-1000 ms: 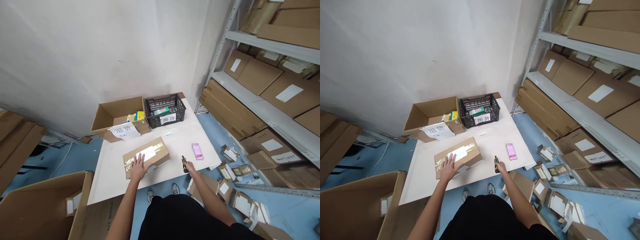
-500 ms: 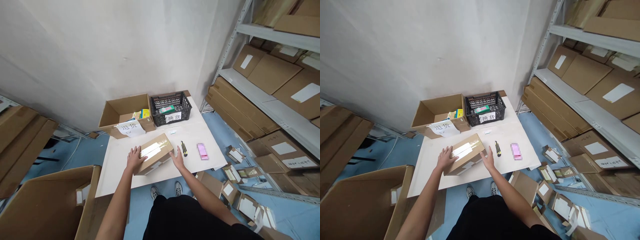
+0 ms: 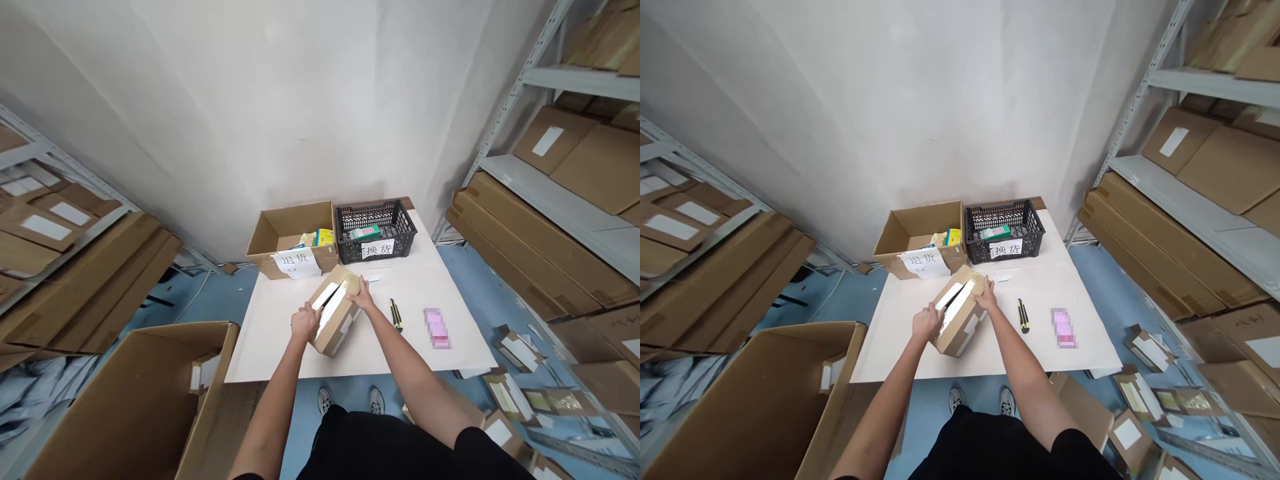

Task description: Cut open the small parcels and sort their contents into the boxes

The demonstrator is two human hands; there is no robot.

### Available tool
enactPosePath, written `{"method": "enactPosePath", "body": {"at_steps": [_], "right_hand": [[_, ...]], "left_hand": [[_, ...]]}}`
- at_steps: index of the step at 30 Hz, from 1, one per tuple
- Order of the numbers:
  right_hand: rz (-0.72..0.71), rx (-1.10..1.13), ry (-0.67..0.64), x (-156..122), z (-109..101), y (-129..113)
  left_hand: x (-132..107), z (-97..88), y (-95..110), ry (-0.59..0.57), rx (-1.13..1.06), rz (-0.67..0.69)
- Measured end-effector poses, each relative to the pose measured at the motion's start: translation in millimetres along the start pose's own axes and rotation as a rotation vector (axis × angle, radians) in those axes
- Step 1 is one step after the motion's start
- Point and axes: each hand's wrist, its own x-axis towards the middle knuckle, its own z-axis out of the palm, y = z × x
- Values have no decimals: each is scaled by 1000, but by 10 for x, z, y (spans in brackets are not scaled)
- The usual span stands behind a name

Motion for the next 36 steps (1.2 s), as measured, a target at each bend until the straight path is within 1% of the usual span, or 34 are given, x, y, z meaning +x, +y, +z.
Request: {"method": "enactPosePath", "body": {"at_steps": [3,5,8,10,12,13,15,17,19,20,21,23,25,27,28,29,30,31,33,34,36], "right_hand": [[-58,21,-44,80,-26,-3],[-101,8,-41,84,-43,-3],[-142,11,-23,48,-108,-5],[-136,30,-10,-11,-143,-19],[-78,10,38,-114,-105,-62],[-38,-25,74,-184,-43,-97],[33,-136,148,-348,167,-195],[32,-267,178,-511,432,-313],[-7,-328,176,-622,634,-422],[-23,-312,170,-649,678,-462],[-40,-266,158,-657,675,-486],[-77,-115,125,-633,538,-469],[-117,40,82,-603,280,-355],[-109,155,51,-620,-2,-169],[-87,187,50,-652,-123,-66],[-62,190,58,-699,-220,31],[-45,158,79,-759,-286,114],[-42,93,111,-827,-318,178],[-96,-95,163,-971,-290,239],[-141,-190,168,-1037,-239,238],[-230,-329,123,-1139,-101,204]], "left_hand": [[82,-138,-151,-90,-89,65],[115,-209,-244,-108,-129,80],[122,-286,-378,-117,-201,67],[96,-316,-458,-115,-261,51],[53,-324,-503,-102,-313,36],[28,-317,-506,-94,-334,29],[-21,-285,-482,-84,-368,12],[-70,-238,-441,-84,-392,-15],[-122,-192,-416,-77,-398,-55],[-150,-173,-414,-68,-395,-81],[-177,-157,-418,-56,-389,-109],[-230,-134,-433,-37,-376,-160],[-273,-107,-438,-12,-372,-209],[-305,-63,-416,70,-354,-244],[-317,-33,-389,125,-329,-239],[-327,3,-349,168,-295,-201],[-336,41,-296,185,-259,-127],[-344,80,-230,170,-227,-25],[-358,143,-67,54,-195,173],[-362,160,20,-20,-189,233],[-361,155,161,-123,-181,258]]}}
